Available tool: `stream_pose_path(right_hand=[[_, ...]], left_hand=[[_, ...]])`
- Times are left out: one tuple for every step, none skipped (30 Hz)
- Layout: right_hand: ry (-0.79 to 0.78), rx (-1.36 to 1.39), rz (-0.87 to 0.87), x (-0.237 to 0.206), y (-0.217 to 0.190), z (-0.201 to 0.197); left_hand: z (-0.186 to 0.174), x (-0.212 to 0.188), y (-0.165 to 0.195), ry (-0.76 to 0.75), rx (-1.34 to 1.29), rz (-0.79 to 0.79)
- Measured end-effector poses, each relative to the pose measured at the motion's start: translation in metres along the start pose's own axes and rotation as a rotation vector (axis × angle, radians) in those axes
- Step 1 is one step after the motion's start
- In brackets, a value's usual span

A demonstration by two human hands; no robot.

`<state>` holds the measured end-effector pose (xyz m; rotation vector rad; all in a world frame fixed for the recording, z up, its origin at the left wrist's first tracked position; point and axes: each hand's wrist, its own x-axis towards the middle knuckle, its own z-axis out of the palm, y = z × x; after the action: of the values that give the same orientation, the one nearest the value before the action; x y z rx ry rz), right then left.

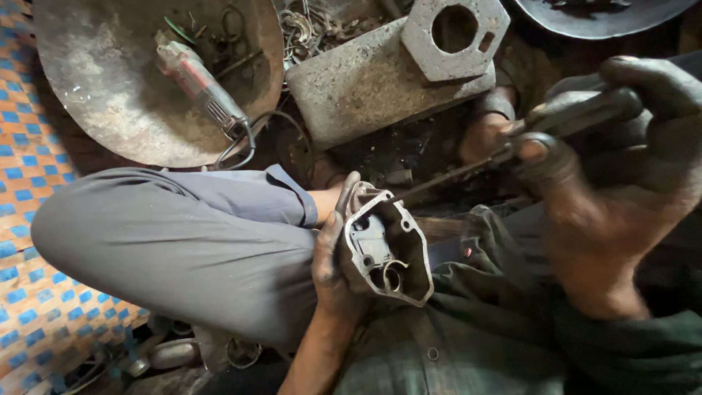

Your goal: The person sits on the floor holding an engine crankcase cover on their lap and repeatedly files the inner machined surface and edges with a long file, repositioning the cover between strokes. A rotary tool rests in a metal basin nearby but is not used.

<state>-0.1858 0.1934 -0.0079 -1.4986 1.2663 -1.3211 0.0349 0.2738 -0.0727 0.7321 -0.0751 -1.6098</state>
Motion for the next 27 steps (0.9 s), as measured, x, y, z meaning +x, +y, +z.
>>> stream_pose_path(right_hand=[[0.001, 0.0, 0.002, 0.0, 0.0, 0.0], [0.003, 0.001, 0.004, -0.001, 0.001, 0.0], [0.001, 0.007, 0.007, 0.0, 0.002, 0.0], [-0.005, 0.013, 0.006, -0.001, 0.003, -0.001], [-0.01, 0.019, 0.005, 0.0, 0.004, -0.002], [-0.02, 0.025, 0.001, -0.001, 0.004, -0.002], [-0.033, 0.011, -0.013, -0.001, 0.005, -0.004], [-0.045, -0.004, -0.027, -0.002, 0.005, -0.005], [-0.062, -0.04, -0.051, -0.001, 0.005, -0.006], [-0.07, -0.065, -0.057, -0.001, 0.005, -0.006], [-0.078, -0.089, -0.064, 0.001, 0.004, -0.006], [-0.078, -0.102, -0.054, 0.002, 0.002, -0.005], [-0.082, -0.078, -0.058, 0.004, 0.001, -0.002], [-0.086, -0.053, -0.062, 0.006, -0.001, 0.001], [-0.095, 0.01, -0.082, 0.01, -0.003, 0.006], [-0.103, 0.07, -0.084, 0.013, -0.005, 0.01], [-0.111, 0.131, -0.086, 0.016, -0.007, 0.014], [-0.119, 0.191, -0.072, 0.019, -0.01, 0.018], [-0.134, 0.21, -0.045, 0.021, -0.013, 0.02], [-0.149, 0.229, -0.019, 0.023, -0.016, 0.021], [-0.172, 0.205, 0.02, 0.024, -0.02, 0.02], [-0.19, 0.197, 0.045, 0.026, -0.022, 0.02], [-0.209, 0.188, 0.071, 0.027, -0.024, 0.018], [-0.221, 0.193, 0.085, 0.028, -0.024, 0.017], [-0.212, 0.183, 0.091, 0.028, -0.025, 0.017], [-0.203, 0.173, 0.096, 0.028, -0.024, 0.016], [-0.176, 0.148, 0.094, 0.026, -0.023, 0.016]], left_hand=[[0.0, 0.0, 0.0, -0.012, -0.016, -0.003], [0.0, 0.0, 0.0, 0.003, -0.003, -0.001], [0.0, 0.0, 0.0, 0.019, 0.01, 0.001], [0.0, 0.0, 0.0, 0.034, 0.025, 0.001], [0.001, 0.0, 0.0, 0.039, 0.027, -0.002], [0.001, 0.0, 0.0, 0.045, 0.029, -0.006], [0.001, 0.0, 0.0, 0.052, 0.032, -0.009], [0.001, 0.0, 0.0, 0.049, 0.029, -0.012], [0.001, 0.0, 0.0, 0.046, 0.024, -0.013], [0.001, 0.0, 0.0, 0.044, 0.02, -0.015], [0.001, 0.0, 0.0, 0.033, 0.027, -0.007], [0.001, 0.0, 0.0, 0.022, 0.033, 0.001], [0.001, 0.0, 0.0, 0.012, 0.039, 0.009], [0.001, 0.0, 0.0, 0.013, 0.036, 0.007], [0.001, 0.0, 0.0, 0.015, 0.034, 0.006], [0.001, -0.001, -0.001, 0.018, 0.031, 0.005], [0.001, -0.001, -0.001, 0.032, 0.029, 0.003], [0.0, -0.001, -0.001, 0.046, 0.027, 0.0], [0.0, -0.001, -0.001, 0.06, 0.025, -0.002], [0.0, -0.001, -0.001, 0.064, 0.032, 0.003], [-0.001, 0.0, 0.0, 0.069, 0.04, 0.01], [-0.001, 0.0, 0.0, 0.074, 0.048, 0.017], [-0.001, 0.0, 0.0, 0.082, 0.052, 0.029], [-0.002, 0.001, 0.0, 0.088, 0.057, 0.04], [-0.001, 0.001, 0.0, 0.093, 0.061, 0.049], [-0.001, 0.002, 0.0, 0.095, 0.064, 0.038], [-0.001, 0.002, 0.0, 0.097, 0.066, 0.028]])
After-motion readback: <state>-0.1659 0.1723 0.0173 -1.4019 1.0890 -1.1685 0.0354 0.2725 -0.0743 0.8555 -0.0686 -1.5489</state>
